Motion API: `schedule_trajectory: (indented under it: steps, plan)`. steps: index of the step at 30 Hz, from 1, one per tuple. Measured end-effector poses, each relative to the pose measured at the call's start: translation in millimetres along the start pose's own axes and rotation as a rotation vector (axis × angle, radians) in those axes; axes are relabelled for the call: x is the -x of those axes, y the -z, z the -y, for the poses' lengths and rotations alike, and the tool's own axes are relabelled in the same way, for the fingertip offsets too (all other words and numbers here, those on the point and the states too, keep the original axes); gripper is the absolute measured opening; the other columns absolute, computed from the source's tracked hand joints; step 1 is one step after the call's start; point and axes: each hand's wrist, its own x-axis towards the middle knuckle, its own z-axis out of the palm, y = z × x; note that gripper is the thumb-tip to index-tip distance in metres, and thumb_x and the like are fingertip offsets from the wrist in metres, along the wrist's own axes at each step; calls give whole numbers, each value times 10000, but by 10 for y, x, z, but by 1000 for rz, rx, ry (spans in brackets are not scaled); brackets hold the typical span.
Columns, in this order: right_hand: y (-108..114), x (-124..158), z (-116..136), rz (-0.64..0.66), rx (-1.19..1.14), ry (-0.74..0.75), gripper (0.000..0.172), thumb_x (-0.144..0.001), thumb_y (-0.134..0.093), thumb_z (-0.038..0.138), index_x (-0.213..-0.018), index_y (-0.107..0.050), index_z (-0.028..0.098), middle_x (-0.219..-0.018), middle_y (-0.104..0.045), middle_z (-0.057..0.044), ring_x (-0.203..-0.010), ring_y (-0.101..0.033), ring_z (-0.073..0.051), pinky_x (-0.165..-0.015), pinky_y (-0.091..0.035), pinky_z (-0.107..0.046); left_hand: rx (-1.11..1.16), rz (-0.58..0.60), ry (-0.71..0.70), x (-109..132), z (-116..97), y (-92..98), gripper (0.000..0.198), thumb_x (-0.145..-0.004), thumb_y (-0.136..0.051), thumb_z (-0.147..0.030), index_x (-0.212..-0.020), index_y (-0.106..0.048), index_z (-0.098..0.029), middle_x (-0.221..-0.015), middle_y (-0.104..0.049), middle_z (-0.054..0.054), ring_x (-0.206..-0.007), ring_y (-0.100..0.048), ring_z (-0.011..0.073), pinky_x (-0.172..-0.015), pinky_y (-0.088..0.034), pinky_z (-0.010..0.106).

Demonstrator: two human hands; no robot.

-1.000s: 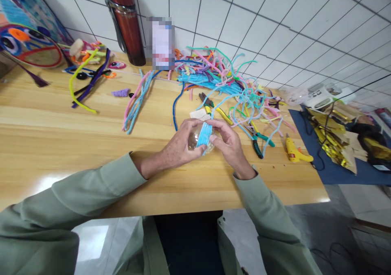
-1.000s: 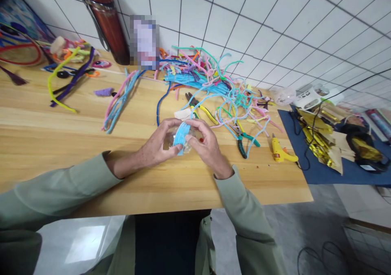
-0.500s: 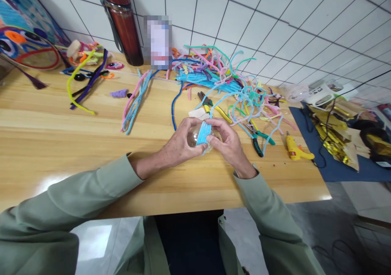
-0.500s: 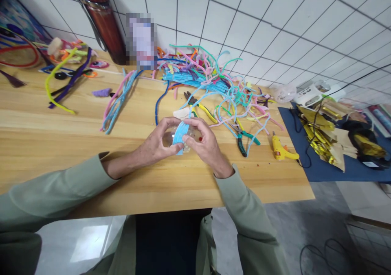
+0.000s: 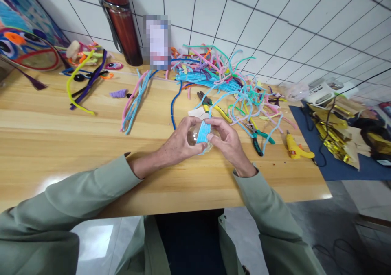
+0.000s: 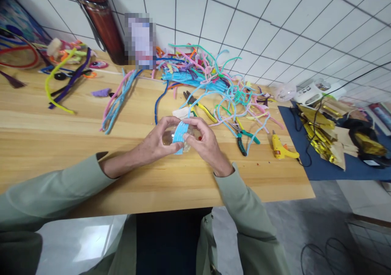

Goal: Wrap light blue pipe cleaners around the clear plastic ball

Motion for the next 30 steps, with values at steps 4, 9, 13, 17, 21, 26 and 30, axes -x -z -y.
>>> schedule_trajectory:
  steps: [4, 9, 13, 17, 21, 26, 30]
  plan:
    - [-6, -1, -5, -9, -12, 0, 372, -917, -819, 477, -1247, -759, 316, -1356, -737, -57, -1301, -682, -279, -1175, -524, -473, -24, 25, -19, 10, 6, 12, 568, -922, -783, -332, -1410, -500, -267, -1432, -597, 135, -1363, -627, 320, -1148, -564, 555]
    - [-9, 1, -16, -45, -18, -48, 385, -899, -823, 437, -1251, -751, 300, -1342, -738, -59, -1244, -690, -267, -1138, -545, -458, -178, -29, -261, 50, 95, -25, 816, -854, -867, -334, -1532, -417, -275, -1571, -506, 182, -1557, -470, 401, -1269, -458, 651]
    - [-8, 0, -32, -55, -25, -61, 376, -903, -809, 427, -1251, -741, 304, -1332, -748, -53, -1218, -694, -260, -1122, -560, -462, -218, -3, -309, 64, 135, -37, 869, -859, -852, -269, -1584, -373, -292, -1596, -476, 194, -1578, -445, 402, -1265, -463, 670]
    - [-6, -5, -36, -60, -10, -67, 387, -904, -811, 460, -1252, -740, 306, -1339, -752, -56, -1226, -694, -268, -1130, -561, -480, -186, 49, -287, 59, 154, -13, 858, -857, -837, -252, -1581, -380, -313, -1586, -488, 184, -1572, -451, 391, -1232, -510, 644]
    - [-6, -4, -17, -48, -12, -68, 393, -912, -806, 474, -1258, -735, 301, -1357, -747, -61, -1250, -690, -271, -1157, -547, -485, -187, 45, -281, 61, 155, -3, 862, -854, -849, -261, -1578, -383, -301, -1590, -483, 190, -1564, -455, 395, -1244, -494, 657]
    - [-4, 13, 5, -57, -29, -83, 394, -915, -807, 459, -1268, -727, 306, -1337, -755, -55, -1253, -688, -278, -1143, -549, -491, -180, 34, -268, 65, 143, -20, 861, -855, -851, -272, -1574, -379, -311, -1578, -476, 183, -1551, -467, 388, -1209, -527, 631]
    - [-14, 18, 8, -51, -83, -113, 353, -934, -780, 416, -1261, -730, 294, -1293, -773, -49, -1183, -718, -261, -1036, -596, -450, -182, 8, -298, 66, 126, -16, 833, -860, -859, -309, -1547, -389, -298, -1555, -481, 183, -1521, -488, 387, -1228, -494, 645]
